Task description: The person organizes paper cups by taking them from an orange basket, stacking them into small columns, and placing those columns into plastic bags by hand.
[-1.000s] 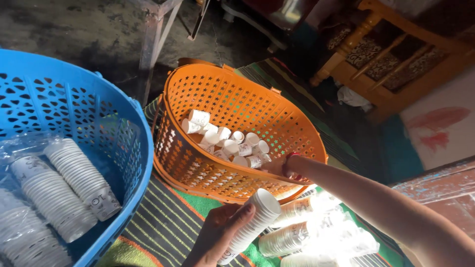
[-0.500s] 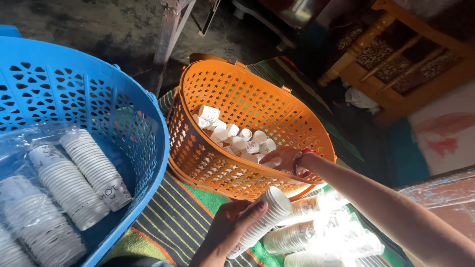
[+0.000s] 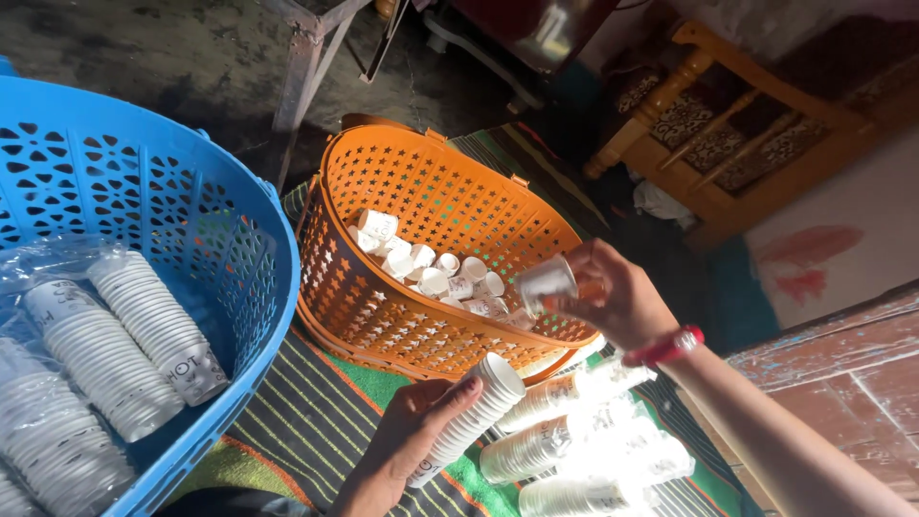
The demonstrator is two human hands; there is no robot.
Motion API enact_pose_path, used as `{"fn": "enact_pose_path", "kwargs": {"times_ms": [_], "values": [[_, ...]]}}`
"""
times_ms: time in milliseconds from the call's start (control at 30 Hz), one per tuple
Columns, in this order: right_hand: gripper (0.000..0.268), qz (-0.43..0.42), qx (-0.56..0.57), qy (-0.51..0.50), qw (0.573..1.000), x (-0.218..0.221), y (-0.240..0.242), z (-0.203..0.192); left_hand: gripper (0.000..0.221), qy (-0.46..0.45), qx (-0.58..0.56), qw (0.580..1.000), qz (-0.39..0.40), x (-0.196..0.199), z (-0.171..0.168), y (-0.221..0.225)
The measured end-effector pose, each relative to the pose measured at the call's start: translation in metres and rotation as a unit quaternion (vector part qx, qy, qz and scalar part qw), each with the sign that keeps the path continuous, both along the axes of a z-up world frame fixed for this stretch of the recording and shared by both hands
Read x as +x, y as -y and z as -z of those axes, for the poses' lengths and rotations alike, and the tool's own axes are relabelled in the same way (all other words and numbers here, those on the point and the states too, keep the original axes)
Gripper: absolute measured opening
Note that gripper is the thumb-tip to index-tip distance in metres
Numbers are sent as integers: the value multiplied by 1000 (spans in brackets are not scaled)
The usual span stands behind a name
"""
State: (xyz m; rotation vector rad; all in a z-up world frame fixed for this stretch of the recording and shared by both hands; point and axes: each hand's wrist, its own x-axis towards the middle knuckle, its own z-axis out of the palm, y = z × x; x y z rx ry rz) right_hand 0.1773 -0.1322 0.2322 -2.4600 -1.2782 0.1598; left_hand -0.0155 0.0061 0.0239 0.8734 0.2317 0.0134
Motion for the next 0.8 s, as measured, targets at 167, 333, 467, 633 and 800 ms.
{"fn": "enact_pose_path", "kwargs": {"times_ms": [167, 333, 467, 633, 800], "values": [[59, -66, -76, 69, 993, -70, 9, -8, 49, 4, -4, 1000, -3, 1, 3, 5], [19, -200, -69, 146, 966, -88, 16, 5, 50, 6, 0, 1000, 5, 3, 3, 6], [23, -141, -84, 63, 984, -97, 16, 19, 53, 30, -10, 999, 4, 8, 13, 9], [45, -209, -52, 79, 973, -99, 15, 24, 52, 30, -18, 999, 2, 8, 12, 7], [30, 111, -133, 66, 983, -32, -22, 19, 51, 17, -30, 999, -28, 12, 18, 7]]}}
